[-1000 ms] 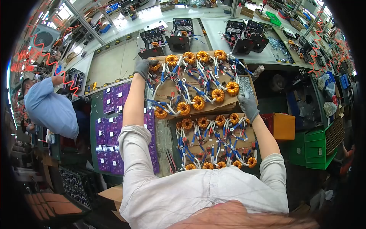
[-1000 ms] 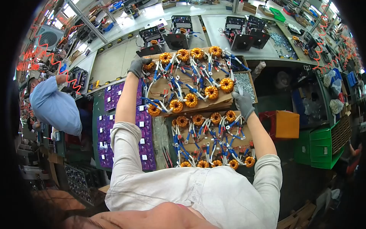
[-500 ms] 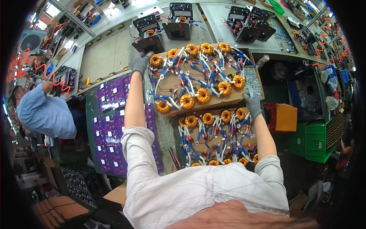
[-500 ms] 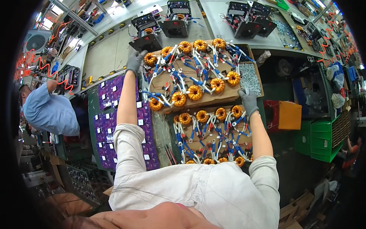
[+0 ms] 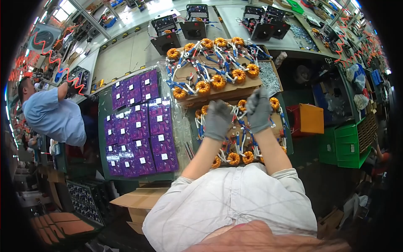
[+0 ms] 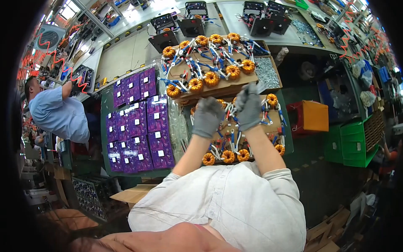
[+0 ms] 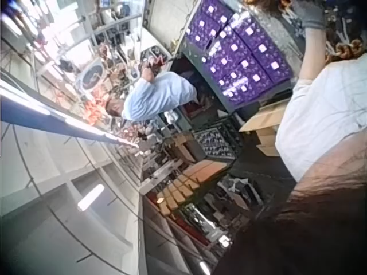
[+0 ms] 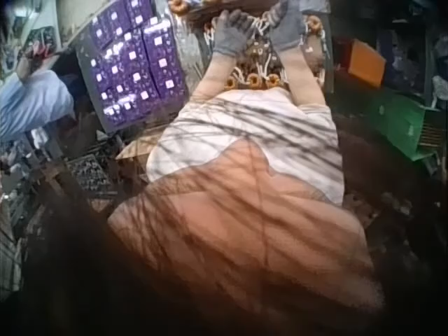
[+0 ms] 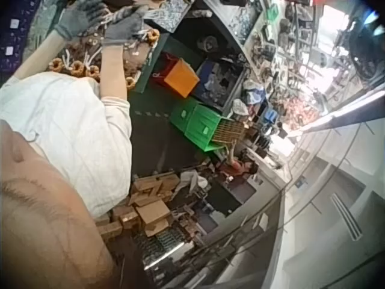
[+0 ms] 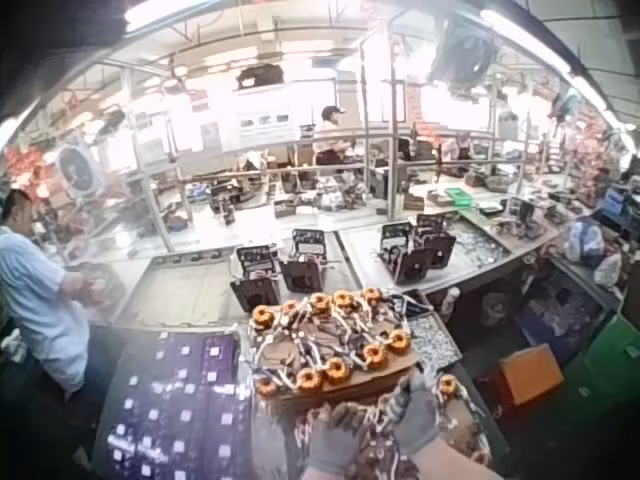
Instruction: Assembling copper transformer coils onto a wooden board and securing them with wires.
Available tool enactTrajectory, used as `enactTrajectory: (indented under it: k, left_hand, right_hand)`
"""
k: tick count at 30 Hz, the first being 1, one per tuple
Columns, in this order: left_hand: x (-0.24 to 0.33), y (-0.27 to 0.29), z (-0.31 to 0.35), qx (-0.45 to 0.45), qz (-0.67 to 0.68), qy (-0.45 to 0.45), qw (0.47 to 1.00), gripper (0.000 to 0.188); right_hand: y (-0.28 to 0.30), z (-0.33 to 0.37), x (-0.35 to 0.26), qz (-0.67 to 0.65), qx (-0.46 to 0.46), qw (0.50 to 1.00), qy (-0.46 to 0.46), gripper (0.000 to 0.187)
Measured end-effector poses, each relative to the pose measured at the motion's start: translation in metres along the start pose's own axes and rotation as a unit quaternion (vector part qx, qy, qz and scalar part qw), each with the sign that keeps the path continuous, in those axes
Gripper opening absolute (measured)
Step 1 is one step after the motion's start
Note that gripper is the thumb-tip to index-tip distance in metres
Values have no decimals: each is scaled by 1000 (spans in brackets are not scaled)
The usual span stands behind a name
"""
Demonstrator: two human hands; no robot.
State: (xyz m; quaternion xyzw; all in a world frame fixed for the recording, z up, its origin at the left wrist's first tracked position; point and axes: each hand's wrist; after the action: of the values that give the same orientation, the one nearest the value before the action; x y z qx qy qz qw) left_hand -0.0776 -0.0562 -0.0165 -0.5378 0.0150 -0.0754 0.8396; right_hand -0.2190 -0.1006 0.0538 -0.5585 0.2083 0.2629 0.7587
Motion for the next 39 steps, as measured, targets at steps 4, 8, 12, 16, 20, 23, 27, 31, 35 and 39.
enactTrajectory:
  k: [4,8,12,16,20,23,27,31,35,39]
  left_hand:
    - [-49,-16,27,112,-119,-79,983,42]
    - [-51,35,34,-58,-40,57,996,46]
    - [-61,24,48,58,-269,-156,949,39]
    - [-84,-19,70,-17,-464,-212,860,34]
    - [-142,-44,66,3,-527,-234,817,27]
    - [-178,-35,52,52,-485,-232,842,20]
    - [-223,-27,43,108,-398,-267,871,15]
    - [-271,-5,39,92,-408,-236,877,17]
    - [-278,18,37,133,-339,-247,898,19]
    - [-287,12,43,134,-321,-218,912,19]
  right_hand:
    - [25,52,63,295,-71,946,111,24]
    - [40,71,45,240,-60,966,-68,26]
    - [76,64,0,272,-149,933,-184,27]
    - [104,65,-41,292,-184,898,-273,27]
    - [132,67,-80,333,-209,876,-280,23]
    - [160,64,-110,364,-221,861,-279,24]
    - [191,59,-160,378,-217,862,-259,32]
    - [223,48,-180,413,-225,835,-286,30]
    - [255,31,-208,401,-190,838,-316,31]
    - [279,18,-215,327,-180,861,-345,28]
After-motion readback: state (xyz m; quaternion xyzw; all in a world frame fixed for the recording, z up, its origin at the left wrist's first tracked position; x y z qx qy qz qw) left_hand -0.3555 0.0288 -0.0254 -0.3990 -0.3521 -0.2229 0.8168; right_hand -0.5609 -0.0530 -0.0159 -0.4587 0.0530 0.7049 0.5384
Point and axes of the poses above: each hand's wrist, its own z-axis away from the middle knuckle, its own y-axis out of the back of the hand, x = y × z, and after that the axes turned 5 degrees about x, right-handed
